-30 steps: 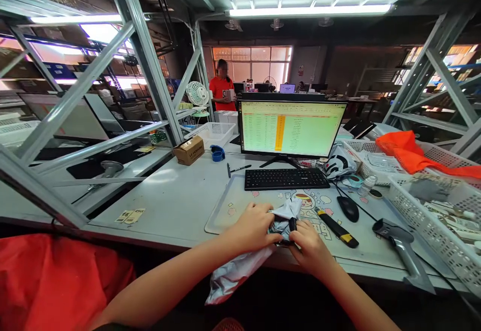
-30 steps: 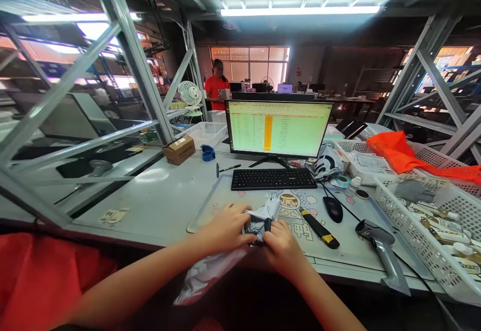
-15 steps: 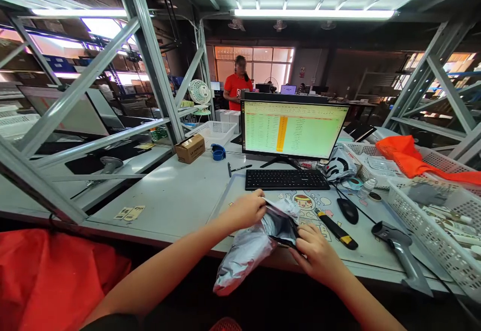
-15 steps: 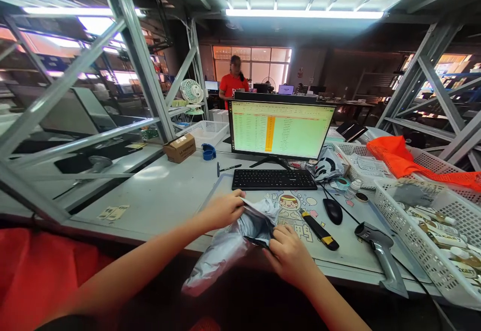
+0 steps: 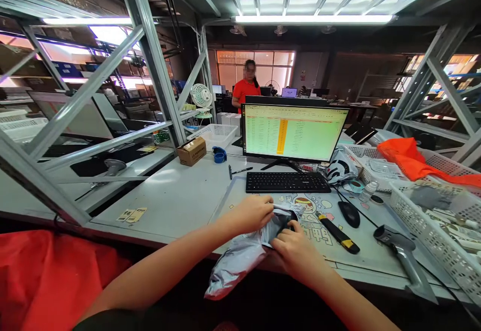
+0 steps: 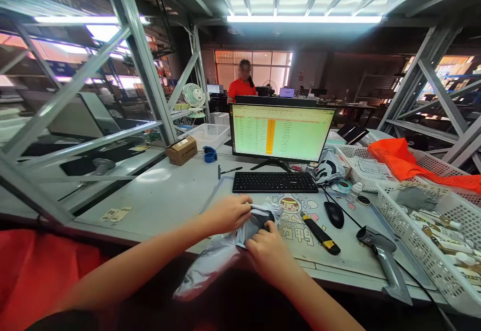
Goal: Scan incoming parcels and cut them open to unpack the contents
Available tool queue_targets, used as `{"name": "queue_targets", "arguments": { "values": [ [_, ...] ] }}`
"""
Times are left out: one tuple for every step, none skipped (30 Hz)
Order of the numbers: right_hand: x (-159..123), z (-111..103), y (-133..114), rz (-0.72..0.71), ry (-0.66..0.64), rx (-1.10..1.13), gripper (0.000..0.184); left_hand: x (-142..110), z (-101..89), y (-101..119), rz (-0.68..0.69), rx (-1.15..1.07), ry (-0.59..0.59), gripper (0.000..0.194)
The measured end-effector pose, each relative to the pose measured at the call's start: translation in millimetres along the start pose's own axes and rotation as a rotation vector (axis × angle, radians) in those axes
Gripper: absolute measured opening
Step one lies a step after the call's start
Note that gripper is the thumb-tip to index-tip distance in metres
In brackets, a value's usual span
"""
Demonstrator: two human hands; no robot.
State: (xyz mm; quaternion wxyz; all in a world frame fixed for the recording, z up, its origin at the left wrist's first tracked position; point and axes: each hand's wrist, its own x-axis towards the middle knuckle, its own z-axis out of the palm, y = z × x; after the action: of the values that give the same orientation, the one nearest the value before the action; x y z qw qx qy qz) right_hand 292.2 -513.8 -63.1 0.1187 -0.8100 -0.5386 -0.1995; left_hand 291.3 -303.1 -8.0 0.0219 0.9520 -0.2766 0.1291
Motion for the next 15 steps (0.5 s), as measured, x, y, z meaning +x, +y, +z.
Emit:
{"name": "queue_targets", "arguments": {
  "values": [
    [-2,4,2,-0.023,0.012,-0.012,0.012,-5,0.4,-1,0.038,0.02,0.013,0.028],
    [-3,7,4,-0.047,0.035,-0.017,0.014,-10,0.3,-2,0.086,0.024,0.033,0.028],
    [-4,7,7,-0.067,0.065,-0.015,0.016,-15,-0.5,-2,0.139,0.012,0.058,0.03],
    [-4,5,10,-0.085,0.098,-0.007,0.017,-21,-1.8,0,0.193,-0.012,0.083,0.032],
    [-4,2,13,-0.1,0.131,0.005,0.017,-25,-3.7,2,0.242,-0.044,0.1,0.033],
    [-3,-2,16,-0.113,0.159,0.019,0.017,-30,-6.0,5,0.284,-0.078,0.107,0.032],
    [-2,-6,19,-0.123,0.182,0.032,0.017,-33,-8.3,8,0.317,-0.108,0.105,0.03],
    [-1,-10,22,-0.131,0.195,0.041,0.017,-36,-10.5,11,0.338,-0.126,0.101,0.028],
    [-2,-13,25,-0.14,0.202,0.047,0.017,-39,-12.4,13,0.345,-0.132,0.096,0.027],
    [-3,-16,28,-0.149,0.209,0.049,0.018,-43,-13.7,14,0.348,-0.129,0.094,0.026],
    [-7,-19,33,-0.155,0.214,0.047,0.019,-47,-14.4,13,0.353,-0.117,0.097,0.027],
    [-12,-21,39,-0.16,0.223,0.043,0.021,-53,-14.5,11,0.358,-0.094,0.109,0.028],
    [-20,-23,46,-0.16,0.231,0.04,0.021,-60,-14.1,6,0.356,-0.061,0.129,0.028],
    [-29,-24,54,-0.155,0.241,0.038,0.022,-68,-13.3,-2,0.343,-0.018,0.156,0.028],
    [-40,-26,63,-0.148,0.247,0.035,0.023,-77,-12.4,-12,0.316,0.026,0.186,0.027]
  ]
}}
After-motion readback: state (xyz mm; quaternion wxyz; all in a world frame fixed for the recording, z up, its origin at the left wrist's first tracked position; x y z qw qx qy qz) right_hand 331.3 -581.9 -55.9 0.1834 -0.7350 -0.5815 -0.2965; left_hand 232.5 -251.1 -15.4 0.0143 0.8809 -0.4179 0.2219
